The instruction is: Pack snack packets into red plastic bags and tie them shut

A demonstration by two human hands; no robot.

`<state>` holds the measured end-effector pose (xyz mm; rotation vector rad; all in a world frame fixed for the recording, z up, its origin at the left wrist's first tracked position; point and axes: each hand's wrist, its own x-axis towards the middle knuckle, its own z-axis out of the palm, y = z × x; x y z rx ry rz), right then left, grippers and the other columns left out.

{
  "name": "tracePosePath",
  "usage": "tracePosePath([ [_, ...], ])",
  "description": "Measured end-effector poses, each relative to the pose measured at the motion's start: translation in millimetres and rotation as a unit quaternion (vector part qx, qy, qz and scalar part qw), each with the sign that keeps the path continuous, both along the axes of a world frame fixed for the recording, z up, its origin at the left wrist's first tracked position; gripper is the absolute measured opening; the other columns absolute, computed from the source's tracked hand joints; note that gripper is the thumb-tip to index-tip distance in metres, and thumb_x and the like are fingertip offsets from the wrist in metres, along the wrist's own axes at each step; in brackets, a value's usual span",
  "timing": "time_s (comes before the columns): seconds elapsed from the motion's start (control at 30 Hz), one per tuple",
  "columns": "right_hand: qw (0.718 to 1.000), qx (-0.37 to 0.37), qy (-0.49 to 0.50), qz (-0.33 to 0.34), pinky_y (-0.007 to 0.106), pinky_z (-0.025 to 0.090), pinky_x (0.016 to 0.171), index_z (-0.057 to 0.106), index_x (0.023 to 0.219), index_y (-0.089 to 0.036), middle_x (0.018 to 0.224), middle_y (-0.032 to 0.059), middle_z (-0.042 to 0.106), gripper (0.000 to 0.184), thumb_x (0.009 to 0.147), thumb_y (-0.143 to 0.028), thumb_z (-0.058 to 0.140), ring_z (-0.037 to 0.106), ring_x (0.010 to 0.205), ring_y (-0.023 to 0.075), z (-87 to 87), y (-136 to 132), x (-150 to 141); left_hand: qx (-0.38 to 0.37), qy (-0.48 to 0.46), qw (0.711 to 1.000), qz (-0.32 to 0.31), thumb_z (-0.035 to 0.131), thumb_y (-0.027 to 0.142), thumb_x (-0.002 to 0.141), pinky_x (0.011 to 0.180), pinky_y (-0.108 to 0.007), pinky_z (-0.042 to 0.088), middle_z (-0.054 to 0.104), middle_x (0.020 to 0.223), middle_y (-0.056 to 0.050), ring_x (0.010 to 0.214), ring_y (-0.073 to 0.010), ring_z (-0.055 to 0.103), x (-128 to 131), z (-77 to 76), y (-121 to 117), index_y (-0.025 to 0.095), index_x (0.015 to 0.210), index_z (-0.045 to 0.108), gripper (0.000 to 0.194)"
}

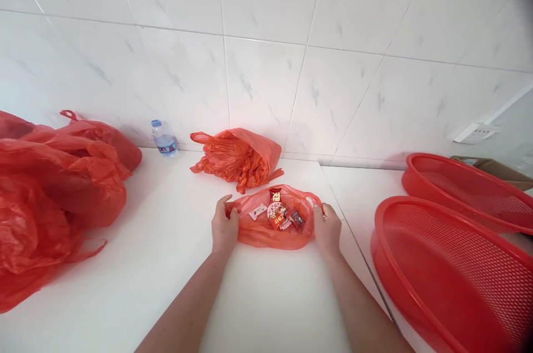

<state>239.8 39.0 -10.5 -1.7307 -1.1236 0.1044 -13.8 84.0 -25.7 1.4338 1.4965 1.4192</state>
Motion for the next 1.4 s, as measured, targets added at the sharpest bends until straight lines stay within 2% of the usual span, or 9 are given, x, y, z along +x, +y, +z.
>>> tracePosePath([
  [0.17,0.986,0.018,0.162,0.042,0.024,0.035,0.048,0.057,0.062,-0.017,0.057,-0.001,0.056,0.03,0.079,-0.042,0.052,0.047,0.052,0.012,40.1,3,7,0.019,-0.019,0.999,-0.032,0.046,0.032,0.085,0.073,-0.03,0.049,0.068,0.092,-0.005,0.081,-0.0167,0.064,0,13.8,4,0.022,0.109,0.057,0.028],
  [0.4,0.928,0.176,0.317,0.086,0.023,0.043,0.051,0.06,0.065,-0.015,0.076,0.0054,0.067,0.015,0.071,-0.029,0.057,0.059,0.06,0.0132,118.4,-9,16,0.098,0.038,0.994,-0.013,0.052,0.031,0.08,0.074,-0.028,0.047,0.067,0.092,-0.003,0.078,-0.0151,0.058,-7,74.3,16,0.021,0.092,0.066,0.02],
  [0.57,0.915,0.227,0.325,0.076,0.023,0.043,0.051,0.061,0.065,-0.016,0.074,0.0034,0.065,0.015,0.072,-0.028,0.056,0.059,0.059,0.0125,135.5,-16,17,0.082,-0.09,0.99,-0.07,0.058,0.031,0.077,0.066,-0.027,0.048,0.065,0.079,-0.001,0.069,-0.014,0.059,-1,103.1,19,0.019,0.1,0.06,0.026],
  [0.67,0.908,0.253,0.324,0.081,0.023,0.044,0.055,0.064,0.071,-0.016,0.075,0.0025,0.063,0.017,0.076,-0.029,0.055,0.059,0.063,0.0118,135.6,-22,17,0.069,-0.161,0.973,-0.153,0.056,0.032,0.08,0.071,-0.031,0.051,0.068,0.084,-0.004,0.075,-0.0165,0.064,1,116.9,14,0.019,0.111,0.054,0.034],
  [0.77,0.906,0.266,0.302,0.131,0.025,0.046,0.063,0.066,0.085,-0.017,0.092,0.0053,0.065,0.02,0.081,-0.032,0.054,0.06,0.074,0.0131,132.5,-31,18,0.073,-0.179,0.957,-0.217,0.054,0.036,0.084,0.081,-0.036,0.051,0.063,0.114,-0.011,0.098,-0.0215,0.062,-2,127.8,3,0.021,0.125,0.046,0.044],
  [0.87,0.918,0.242,0.264,0.171,0.03,0.047,0.071,0.063,0.1,-0.02,0.109,0.0072,0.061,0.027,0.085,-0.04,0.052,0.06,0.084,0.0151,116.7,-38,23,0.08,-0.143,0.964,-0.209,0.055,0.039,0.084,0.092,-0.039,0.046,0.05,0.134,-0.011,0.117,-0.0245,0.052,-8,127.5,-9,0.025,0.13,0.043,0.049],
  [1.03,0.938,0.172,0.269,0.133,0.039,0.045,0.085,0.051,0.118,-0.028,0.128,0.0081,0.051,0.049,0.078,-0.057,0.055,0.055,0.108,0.0219,55.0,-29,43,0.034,-0.109,0.982,-0.152,0.064,0.043,0.078,0.096,-0.042,0.042,0.038,0.142,-0.01,0.126,-0.0271,0.043,-21,93.3,-12,0.027,0.128,0.041,0.058],
  [1.17,0.922,0.089,0.31,0.216,0.048,0.037,0.099,0.04,0.128,-0.029,0.143,0.0124,0.037,0.082,0.06,-0.064,0.069,0.04,0.128,0.0291,16.0,-10,47,-0.064,-0.11,0.979,-0.157,0.069,0.045,0.072,0.101,-0.047,0.036,0.033,0.145,-0.014,0.132,-0.0301,0.035,-23,58.1,-2,0.025,0.134,0.036,0.073],
  [1.4,0.881,0.056,0.334,0.331,0.044,0.04,0.099,0.043,0.128,-0.027,0.14,0.0113,0.043,0.08,0.06,-0.045,0.08,0.043,0.126,0.027,24.6,8,11,-0.086,-0.249,0.917,-0.299,0.075,0.035,0.068,0.099,-0.045,0.039,0.048,0.137,-0.015,0.126,-0.0325,0.043,14,46.6,2,0.019,0.127,0.048,0.067],
])
